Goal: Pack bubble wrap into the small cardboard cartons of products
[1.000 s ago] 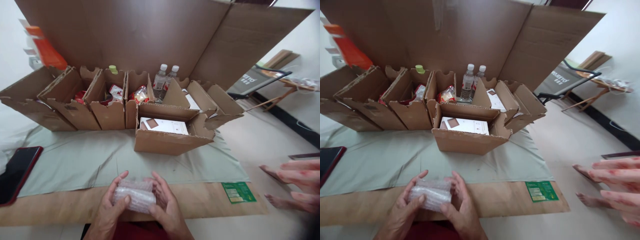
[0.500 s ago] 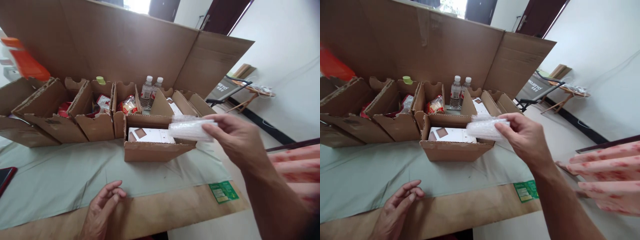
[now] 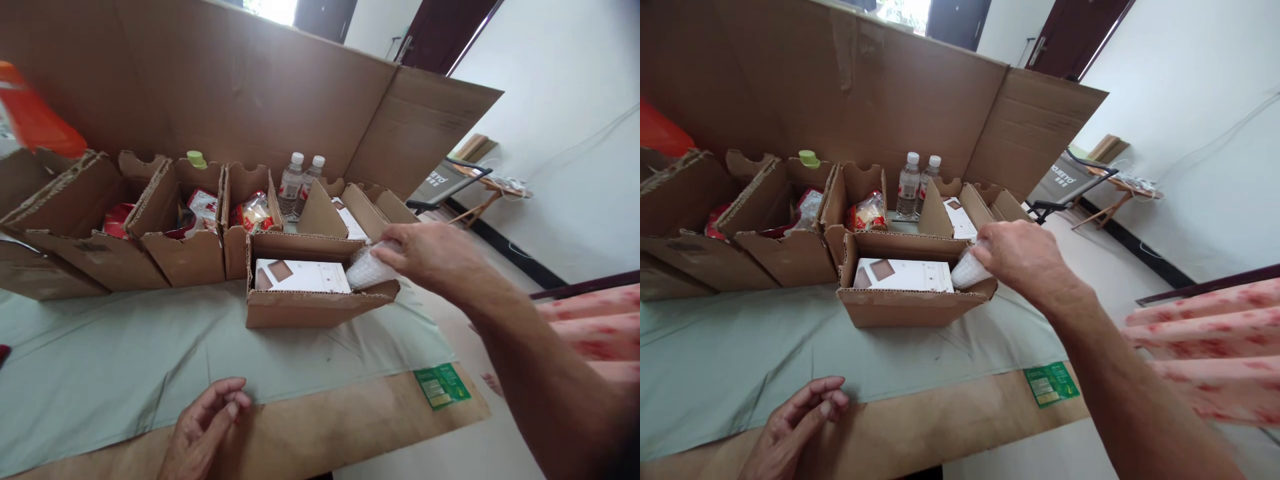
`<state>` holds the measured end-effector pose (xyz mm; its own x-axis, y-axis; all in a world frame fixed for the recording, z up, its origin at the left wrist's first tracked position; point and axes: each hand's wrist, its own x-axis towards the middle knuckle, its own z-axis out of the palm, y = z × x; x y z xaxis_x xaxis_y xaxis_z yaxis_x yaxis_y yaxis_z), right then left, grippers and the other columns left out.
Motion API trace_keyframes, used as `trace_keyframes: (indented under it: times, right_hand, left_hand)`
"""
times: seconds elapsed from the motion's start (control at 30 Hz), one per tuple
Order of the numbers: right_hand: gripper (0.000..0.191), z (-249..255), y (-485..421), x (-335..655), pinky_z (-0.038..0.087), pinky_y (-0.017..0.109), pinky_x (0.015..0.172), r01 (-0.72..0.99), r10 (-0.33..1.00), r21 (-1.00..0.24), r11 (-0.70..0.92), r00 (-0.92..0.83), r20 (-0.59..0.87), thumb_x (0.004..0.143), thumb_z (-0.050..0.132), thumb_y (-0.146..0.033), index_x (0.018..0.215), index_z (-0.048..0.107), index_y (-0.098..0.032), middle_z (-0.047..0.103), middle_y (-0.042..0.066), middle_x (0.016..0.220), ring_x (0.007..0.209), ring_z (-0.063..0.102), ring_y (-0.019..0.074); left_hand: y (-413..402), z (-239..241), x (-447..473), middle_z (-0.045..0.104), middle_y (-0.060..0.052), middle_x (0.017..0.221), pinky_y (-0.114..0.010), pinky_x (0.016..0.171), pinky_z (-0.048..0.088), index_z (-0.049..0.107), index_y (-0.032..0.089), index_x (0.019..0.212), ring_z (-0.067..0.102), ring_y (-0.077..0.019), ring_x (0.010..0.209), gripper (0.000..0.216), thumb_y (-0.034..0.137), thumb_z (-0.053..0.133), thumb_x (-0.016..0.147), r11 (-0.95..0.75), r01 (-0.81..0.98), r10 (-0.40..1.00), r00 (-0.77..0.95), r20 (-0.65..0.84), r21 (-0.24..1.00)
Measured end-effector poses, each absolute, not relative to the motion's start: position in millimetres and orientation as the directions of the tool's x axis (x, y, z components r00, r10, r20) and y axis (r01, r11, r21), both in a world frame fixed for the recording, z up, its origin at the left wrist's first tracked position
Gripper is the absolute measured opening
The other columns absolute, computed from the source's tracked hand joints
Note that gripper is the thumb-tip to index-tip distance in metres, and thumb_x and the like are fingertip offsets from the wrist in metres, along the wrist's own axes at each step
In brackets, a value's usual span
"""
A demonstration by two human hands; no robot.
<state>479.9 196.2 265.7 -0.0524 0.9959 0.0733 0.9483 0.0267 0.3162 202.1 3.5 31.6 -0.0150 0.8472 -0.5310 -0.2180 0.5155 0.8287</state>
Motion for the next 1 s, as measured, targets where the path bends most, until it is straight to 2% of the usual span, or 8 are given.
trace_keyframes:
  times: [0.1,0.23,0.43,0.5,0.63,0.73,0.83,1.0]
  right_hand:
    - [0.025,245.7,195.5,464.9,0.046,0.038,0.067,0.924,0.998,0.376,0.068,-0.059,-0.035,0.095,0.058,-0.031,0.101,0.077,-0.017,0.075,0.015,0.086,0.087,0.072,0.0338]
    - [0.025,225.6,200.1,449.9,0.046,0.035,0.068,0.913,0.976,0.360,0.192,-0.141,-0.164,0.093,0.053,-0.019,0.096,0.077,-0.012,0.077,0.020,0.092,0.090,0.073,0.0329]
    - [0.023,235.6,189.8,468.3,0.043,0.031,0.066,0.947,0.975,0.251,0.201,-0.170,-0.140,0.093,0.053,-0.023,0.093,0.076,-0.017,0.077,0.012,0.092,0.085,0.072,0.0265]
    - [0.025,241.1,170.2,486.7,0.044,0.032,0.067,0.981,0.989,0.135,0.140,-0.146,0.032,0.094,0.052,-0.028,0.095,0.076,-0.020,0.078,0.008,0.091,0.082,0.071,0.0254]
    - [0.029,223.7,125.1,529.2,0.049,0.033,0.067,0.952,0.937,-0.286,0.110,-0.004,0.348,0.093,0.057,-0.042,0.104,0.076,-0.022,0.078,0.006,0.092,0.074,0.069,0.0213]
    - [0.048,182.0,113.6,541.8,0.056,0.035,0.073,0.812,0.948,-0.558,0.170,0.021,0.319,0.087,0.066,-0.050,0.125,0.068,-0.020,0.076,0.010,0.114,0.093,0.071,0.0244]
    - [0.063,136.9,124.7,529.7,0.058,0.040,0.087,0.633,0.970,-0.740,0.225,-0.074,0.232,0.083,0.071,-0.054,0.135,0.059,-0.020,0.068,0.013,0.133,0.111,0.068,0.0281]
    - [0.056,104.4,126.0,507.3,0.053,0.050,0.103,0.541,0.955,-0.801,0.257,-0.016,0.296,0.086,0.069,-0.054,0.130,0.063,-0.020,0.068,0.014,0.133,0.124,0.063,0.0344]
  left_hand:
    - [4.9,29.9,200.2,0.078,-0.007,0.094,-0.029,0.089,0.056,0.077,0.020,0.106,0.072,-0.0240,0.095,0.056,0.062,0.082,0.070,0.528,-0.191,0.844,0.007,-0.536,0.828]
    - [2.9,29.0,200.4,0.078,-0.008,0.095,-0.030,0.091,0.056,0.077,0.019,0.106,0.072,-0.0242,0.096,0.055,0.062,0.082,0.071,0.516,-0.171,0.853,0.010,-0.522,0.839]
    - [7.4,30.5,194.2,0.079,-0.009,0.100,-0.030,0.093,0.057,0.076,0.020,0.110,0.073,-0.0253,0.101,0.053,0.061,0.079,0.077,0.476,-0.115,0.879,0.019,-0.477,0.872]
    - [16.7,34.5,189.3,0.078,-0.010,0.109,-0.030,0.094,0.057,0.076,0.022,0.112,0.072,-0.0261,0.107,0.049,0.060,0.076,0.081,0.379,-0.038,0.925,-0.015,-0.380,0.925]
    - [42.9,48.2,184.6,0.065,-0.010,0.138,-0.035,0.097,0.057,0.068,0.028,0.130,0.068,-0.0254,0.113,0.047,0.053,0.068,0.090,0.071,0.143,0.988,-0.150,-0.049,0.987]
    - [66.9,58.6,191.9,0.049,-0.011,0.156,-0.044,0.106,0.052,0.048,0.031,0.150,0.060,-0.0291,0.128,0.063,0.050,0.066,0.092,-0.024,0.193,0.986,-0.158,0.055,0.981]
    - [94.5,64.1,210.3,0.041,-0.013,0.162,-0.051,0.113,0.044,0.035,0.029,0.157,0.050,-0.0334,0.141,0.076,0.050,0.065,0.092,-0.052,0.191,0.995,-0.079,0.068,0.980]
    - [111.1,60.5,243.8,0.055,-0.014,0.149,-0.047,0.114,0.043,0.042,0.020,0.150,0.055,-0.0309,0.135,0.069,0.051,0.063,0.092,-0.121,0.067,0.992,-0.030,0.123,0.990]
